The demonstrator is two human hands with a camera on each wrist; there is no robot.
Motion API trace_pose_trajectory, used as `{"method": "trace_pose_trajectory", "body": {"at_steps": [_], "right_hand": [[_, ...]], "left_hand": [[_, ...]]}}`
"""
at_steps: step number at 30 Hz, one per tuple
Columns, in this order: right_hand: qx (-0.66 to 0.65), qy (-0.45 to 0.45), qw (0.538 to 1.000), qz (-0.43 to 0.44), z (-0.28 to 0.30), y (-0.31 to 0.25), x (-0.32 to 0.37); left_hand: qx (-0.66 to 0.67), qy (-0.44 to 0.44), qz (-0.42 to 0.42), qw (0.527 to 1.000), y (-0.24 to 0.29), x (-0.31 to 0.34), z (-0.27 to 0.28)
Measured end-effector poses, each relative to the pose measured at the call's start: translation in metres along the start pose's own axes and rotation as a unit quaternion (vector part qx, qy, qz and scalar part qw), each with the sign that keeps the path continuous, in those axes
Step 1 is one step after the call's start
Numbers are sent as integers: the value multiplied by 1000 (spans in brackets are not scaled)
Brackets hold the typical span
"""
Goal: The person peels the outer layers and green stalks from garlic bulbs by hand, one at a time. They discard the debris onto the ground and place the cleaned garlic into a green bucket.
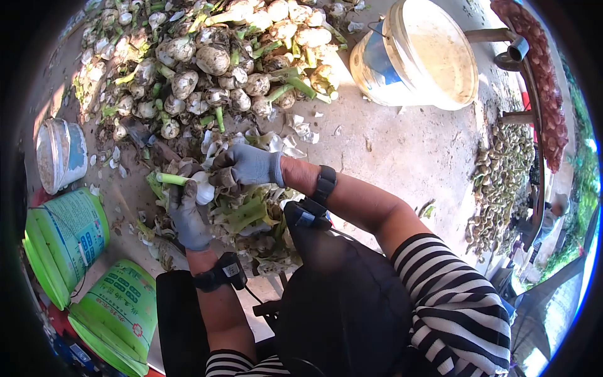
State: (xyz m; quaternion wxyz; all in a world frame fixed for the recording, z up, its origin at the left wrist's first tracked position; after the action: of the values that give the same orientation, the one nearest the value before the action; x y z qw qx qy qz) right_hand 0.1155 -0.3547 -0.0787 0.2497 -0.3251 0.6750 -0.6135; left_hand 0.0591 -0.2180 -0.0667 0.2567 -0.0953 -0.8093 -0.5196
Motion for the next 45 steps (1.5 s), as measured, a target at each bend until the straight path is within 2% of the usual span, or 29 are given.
{"method": "trace_pose_trajectory", "body": {"at_steps": [1,3,4,5,6,7,9,11,12,15,17,19,21,22,23,26,29,30,31,32,33,34,35,37,38,40,41,43,45], "right_hand": [[0,-1,1000,-1,-1,2,2],[252,7,967,-21,1,-23,0],[324,-5,946,28,-1,-8,-4],[324,-5,946,27,2,-10,-4],[160,-22,987,-18,0,-5,-3],[-8,-38,997,-62,-5,-2,0],[10,-42,997,-69,3,5,5],[14,82,973,-213,23,19,20],[15,79,974,-211,21,17,17],[105,53,993,18,3,-12,3],[256,-8,965,59,-11,-25,-4],[41,-35,998,9,-10,-18,-4],[155,1,987,-49,8,-12,2],[121,52,991,-21,18,15,6],[80,50,984,-152,21,13,15],[124,43,984,-124,14,5,15],[215,30,976,14,-4,-37,1],[285,1,958,13,-12,-40,-4],[354,-28,935,13,-18,-43,-9],[354,-29,935,14,-16,-47,-10],[230,-22,973,2,-14,-49,-10],[102,-16,995,-9,-11,-49,-11],[101,-18,995,-7,-3,-42,-11],[191,70,975,-93,28,-5,-3],[191,71,975,-91,29,4,2],[212,34,976,31,20,3,8],[214,36,976,31,17,-4,9],[233,-2,972,-5,5,-20,9],[281,64,951,114,9,-23,8]], "left_hand": [[2,1,0,1000,-1,1,-2],[44,-14,-23,999,2,4,-7],[45,-15,-22,999,-2,4,-4],[55,-10,-39,998,-4,6,1],[65,-5,-58,996,-4,8,5],[65,-5,-58,996,-6,10,7],[276,-98,-85,952,7,15,-2],[284,-41,-83,954,10,12,6],[243,-42,-63,967,8,11,7],[132,-1,-57,990,2,14,2],[127,8,-54,990,3,17,-4],[129,25,-80,988,0,18,1],[331,-203,-113,914,13,15,-7],[484,-151,-50,860,1,9,14],[482,-149,-52,862,2,8,17],[437,-173,-34,882,4,3,13],[307,-66,-24,949,-9,5,16],[294,-144,-62,943,-5,7,7],[295,-144,-63,942,-5,9,7],[286,-113,-45,950,-2,12,4],[278,-81,-28,957,-1,14,5],[310,-46,-32,949,-13,6,22],[308,-45,-35,950,-8,7,19],[483,-96,-42,870,7,8,9],[481,-78,-41,872,8,8,10],[464,-121,-42,877,8,7,6],[447,-167,-44,878,11,6,0],[465,-170,-36,868,17,6,-3],[503,-204,2,839,33,3,8]]}}
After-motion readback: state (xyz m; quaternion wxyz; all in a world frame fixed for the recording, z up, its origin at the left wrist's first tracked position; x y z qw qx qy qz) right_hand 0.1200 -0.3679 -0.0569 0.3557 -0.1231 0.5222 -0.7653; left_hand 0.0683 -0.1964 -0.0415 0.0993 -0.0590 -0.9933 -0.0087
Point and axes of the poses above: each hand's wrist, its own x-axis away from the middle knuckle, its own z-axis out of the back of the hand, y = z × x, the point moved 6 cm from there along -x, towards the middle knuckle, and after that the axes turned 13 degrees about z, right-handed, at the moved point
